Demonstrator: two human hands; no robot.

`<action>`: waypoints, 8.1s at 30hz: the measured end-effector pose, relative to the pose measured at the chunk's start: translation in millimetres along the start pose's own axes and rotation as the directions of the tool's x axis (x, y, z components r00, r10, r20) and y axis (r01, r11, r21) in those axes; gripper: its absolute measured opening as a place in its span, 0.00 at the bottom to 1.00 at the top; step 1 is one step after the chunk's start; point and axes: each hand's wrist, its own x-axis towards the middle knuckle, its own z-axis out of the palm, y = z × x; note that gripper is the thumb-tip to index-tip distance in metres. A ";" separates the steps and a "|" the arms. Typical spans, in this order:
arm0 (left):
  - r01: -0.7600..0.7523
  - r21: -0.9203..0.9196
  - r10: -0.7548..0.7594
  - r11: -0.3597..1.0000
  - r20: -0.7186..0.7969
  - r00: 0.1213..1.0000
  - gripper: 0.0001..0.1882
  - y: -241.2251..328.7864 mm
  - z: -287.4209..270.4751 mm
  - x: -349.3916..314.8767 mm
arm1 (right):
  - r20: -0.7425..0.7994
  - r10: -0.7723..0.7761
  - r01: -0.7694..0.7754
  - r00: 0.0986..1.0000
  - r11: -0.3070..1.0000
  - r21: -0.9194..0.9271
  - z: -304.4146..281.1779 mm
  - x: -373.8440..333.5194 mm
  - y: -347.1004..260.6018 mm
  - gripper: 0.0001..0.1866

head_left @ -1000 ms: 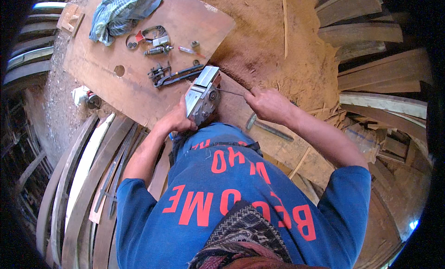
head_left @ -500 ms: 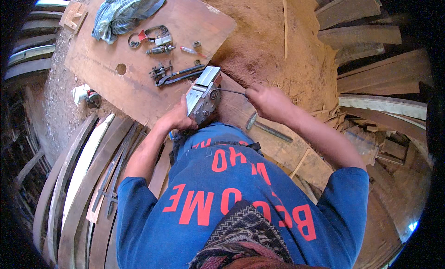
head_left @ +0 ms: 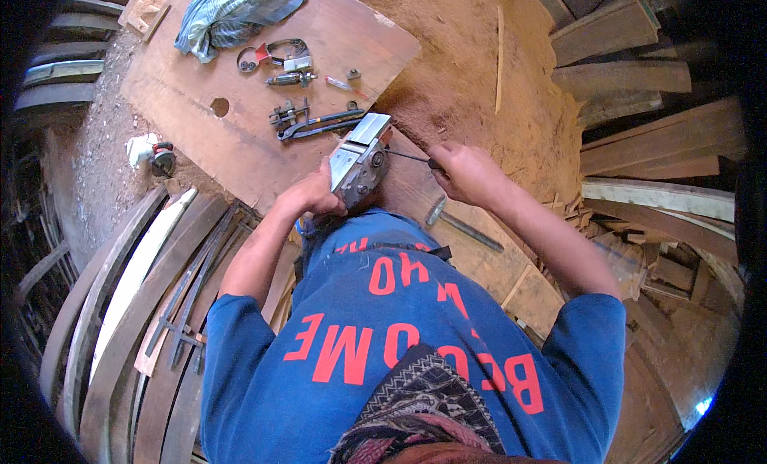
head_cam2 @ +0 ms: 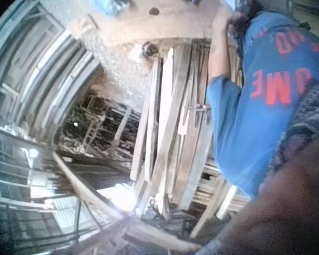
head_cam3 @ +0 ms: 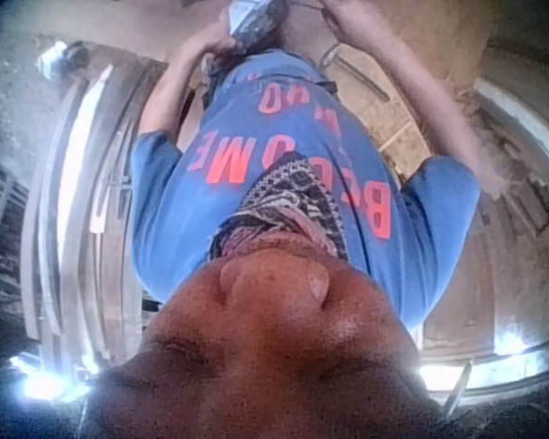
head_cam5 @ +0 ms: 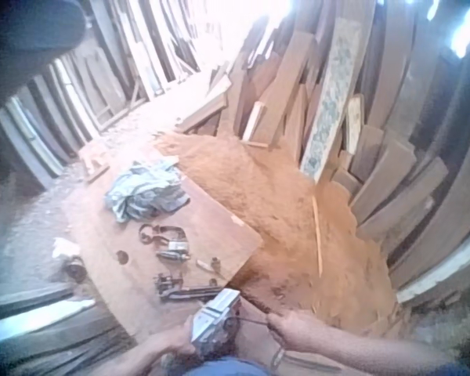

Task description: The person assembles a mechanical device on a wooden workbench, using a screwdriver to tighten screws and inserting small metal components. The person handles various tools and parts, including a metal plate and a clamp, while working in a workshop environment.

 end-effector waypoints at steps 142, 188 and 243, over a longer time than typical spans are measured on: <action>-0.641 -0.728 0.133 -0.242 -0.680 0.721 0.11 87.1 19.4 -153.6 | -0.623 0.219 0.245 0.751 0.784 0.571 -10.8 -1.9 -183.7 0.05; -0.308 -0.252 0.084 0.918 -0.635 0.768 0.38 -34.8 69.6 -68.8 | -0.522 0.075 0.080 0.849 0.960 0.269 142.7 38.7 -108.9 0.06; -0.676 -0.734 0.061 0.065 -0.673 0.737 0.08 46.3 40.0 -136.4 | -0.773 -0.124 0.367 0.622 0.918 0.148 52.8 15.9 -161.9 0.11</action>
